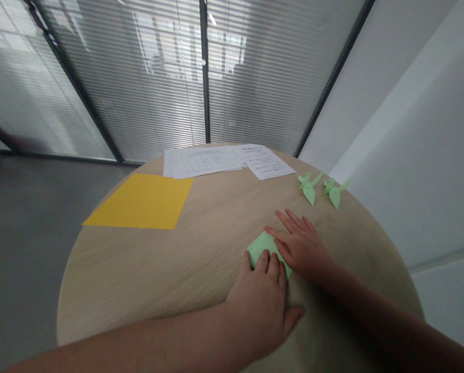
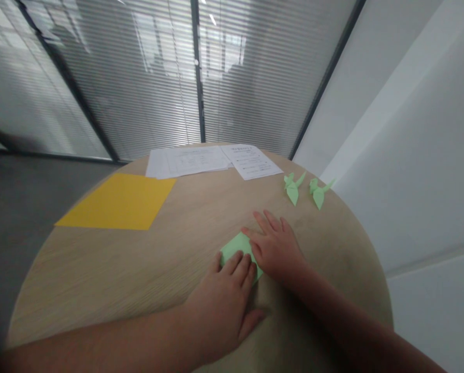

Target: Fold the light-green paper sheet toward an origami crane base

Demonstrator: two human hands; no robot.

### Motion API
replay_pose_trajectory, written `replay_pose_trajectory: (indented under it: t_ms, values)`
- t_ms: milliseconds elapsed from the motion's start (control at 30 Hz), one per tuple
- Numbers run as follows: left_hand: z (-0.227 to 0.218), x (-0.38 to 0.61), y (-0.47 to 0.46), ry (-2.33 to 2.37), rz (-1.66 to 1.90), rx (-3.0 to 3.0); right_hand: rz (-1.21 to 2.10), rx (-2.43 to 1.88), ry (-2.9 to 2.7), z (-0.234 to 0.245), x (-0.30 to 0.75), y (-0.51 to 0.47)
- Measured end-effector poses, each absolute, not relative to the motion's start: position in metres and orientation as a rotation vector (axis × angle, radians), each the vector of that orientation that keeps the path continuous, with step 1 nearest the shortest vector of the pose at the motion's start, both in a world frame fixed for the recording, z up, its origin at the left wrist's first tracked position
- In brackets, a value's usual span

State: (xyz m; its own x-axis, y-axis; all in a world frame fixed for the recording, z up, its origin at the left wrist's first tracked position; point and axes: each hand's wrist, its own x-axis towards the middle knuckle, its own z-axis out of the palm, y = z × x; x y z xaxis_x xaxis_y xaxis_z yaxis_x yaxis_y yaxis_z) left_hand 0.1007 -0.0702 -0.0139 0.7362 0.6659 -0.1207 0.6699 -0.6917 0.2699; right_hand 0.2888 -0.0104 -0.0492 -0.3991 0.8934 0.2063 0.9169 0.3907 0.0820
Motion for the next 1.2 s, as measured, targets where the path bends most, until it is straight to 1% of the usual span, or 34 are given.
replay_pose_trajectory:
  t_ms: [200, 333, 433, 600, 733, 833, 1000, 1100, 1200]
  values:
    - [-0.004, 0.098, -0.066, 1.187, -0.036, 2.685, -0.272, -1.671, -2.502, -0.052, 0.289, -0.01]
    - [0.016, 0.086, -0.059, 1.361, -0.19, 2.616, -0.234, -1.656, -2.507, -0.055, 0.29, -0.007]
    - [0.027, 0.079, -0.053, 1.378, -0.301, 2.665, -0.19, -1.656, -2.511, -0.056, 0.29, -0.005]
    - [0.027, 0.069, -0.037, 1.428, -0.334, 2.725, -0.174, -1.627, -2.485, -0.051, 0.289, -0.004]
    - [0.019, 0.053, -0.012, 1.478, -0.247, 2.759, -0.242, -1.565, -2.429, -0.042, 0.291, -0.008]
    - [0.009, 0.039, 0.008, 1.312, -0.111, 2.82, -0.23, -1.5, -2.427, -0.037, 0.296, -0.01]
    - [-0.008, 0.028, 0.026, 1.087, 0.026, 2.865, -0.103, -1.313, -2.409, -0.044, 0.305, -0.005]
    - [-0.011, 0.031, 0.027, 1.025, 0.062, 2.867, 0.0, -1.185, -2.507, -0.048, 0.305, -0.003]
    - [-0.011, 0.036, 0.024, 0.992, 0.085, 2.863, 0.075, -1.158, -2.573, -0.048, 0.303, -0.004]
